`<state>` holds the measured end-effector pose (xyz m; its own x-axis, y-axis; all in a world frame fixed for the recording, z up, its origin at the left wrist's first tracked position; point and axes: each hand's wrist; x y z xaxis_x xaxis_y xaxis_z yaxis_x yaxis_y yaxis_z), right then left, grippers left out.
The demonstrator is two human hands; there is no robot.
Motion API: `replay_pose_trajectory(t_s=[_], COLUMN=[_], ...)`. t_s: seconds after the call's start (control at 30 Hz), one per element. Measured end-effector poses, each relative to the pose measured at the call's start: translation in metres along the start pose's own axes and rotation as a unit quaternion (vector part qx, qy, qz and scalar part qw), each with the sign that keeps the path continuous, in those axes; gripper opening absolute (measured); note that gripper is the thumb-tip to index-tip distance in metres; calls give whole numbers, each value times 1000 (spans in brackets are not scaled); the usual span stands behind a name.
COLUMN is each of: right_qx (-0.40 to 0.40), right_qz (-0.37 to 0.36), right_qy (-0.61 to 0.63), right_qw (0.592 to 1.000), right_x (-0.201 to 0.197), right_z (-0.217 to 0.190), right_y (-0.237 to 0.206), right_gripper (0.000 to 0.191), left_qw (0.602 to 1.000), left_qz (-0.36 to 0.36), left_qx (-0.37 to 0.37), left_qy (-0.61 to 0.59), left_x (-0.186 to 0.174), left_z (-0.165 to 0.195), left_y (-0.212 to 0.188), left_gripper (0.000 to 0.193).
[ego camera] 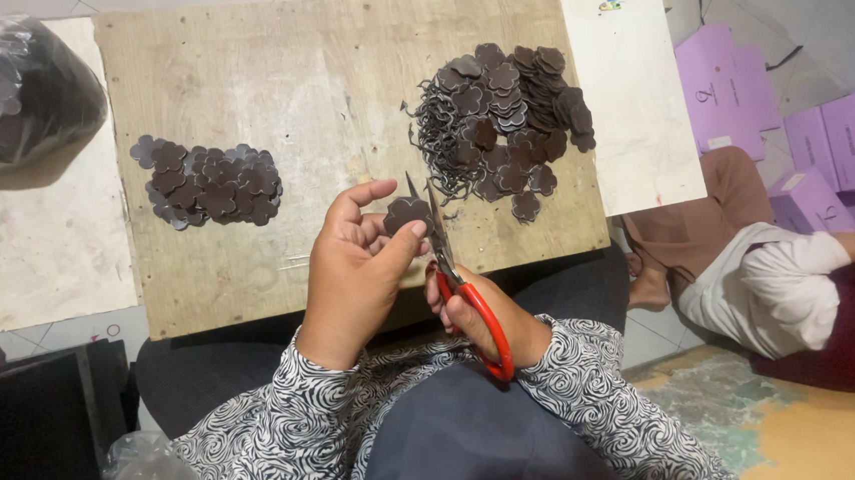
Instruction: The person uses red-handled scissors to trim the edges of small dark brown flower-shaped pieces. They pick up each piece, cut along the outline, and place the finished piece onto a growing pile on the table.
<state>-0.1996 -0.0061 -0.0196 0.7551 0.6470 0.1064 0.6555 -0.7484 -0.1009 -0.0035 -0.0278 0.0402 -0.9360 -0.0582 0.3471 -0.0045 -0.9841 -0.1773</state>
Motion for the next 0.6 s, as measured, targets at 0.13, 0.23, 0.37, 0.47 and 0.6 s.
replay_pose_trajectory(t_s=[0.13, 0.23, 0.37, 0.47, 0.6], right_qx=[-3, -2, -4, -18, -19], right_qz=[-1, 6, 7, 3, -4], right_qy=[-22, -11, 15, 22, 12], right_qw=[1000, 1000, 1000, 1000, 1000], right_x=[1, 2, 7, 11, 9], right_z=[6, 8, 10, 13, 15], right_y=[1, 1, 2, 5, 6], right_gripper=[66, 64, 63, 63, 65], left_qw=[1000, 1000, 1000, 1000, 1000], left_qz=[6, 5, 7, 8, 6], left_qx=[-6, -5, 1, 7, 13], left_qy=[4, -2, -6, -9, -3], left_x=[-4, -5, -6, -9, -10], left_z=[-6, -10, -11, -12, -15], left_y=[-1, 0, 0, 0, 0], left_gripper=[48, 47, 45, 44, 43])
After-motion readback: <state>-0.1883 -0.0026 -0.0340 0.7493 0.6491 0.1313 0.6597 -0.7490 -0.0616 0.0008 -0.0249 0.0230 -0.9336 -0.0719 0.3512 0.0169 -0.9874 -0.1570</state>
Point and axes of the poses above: each hand's wrist, its own y-axis towards the middle knuckle, its own x-axis out of the palm, z = x × y, and after that the axes turned 2 degrees about -y, right-handed
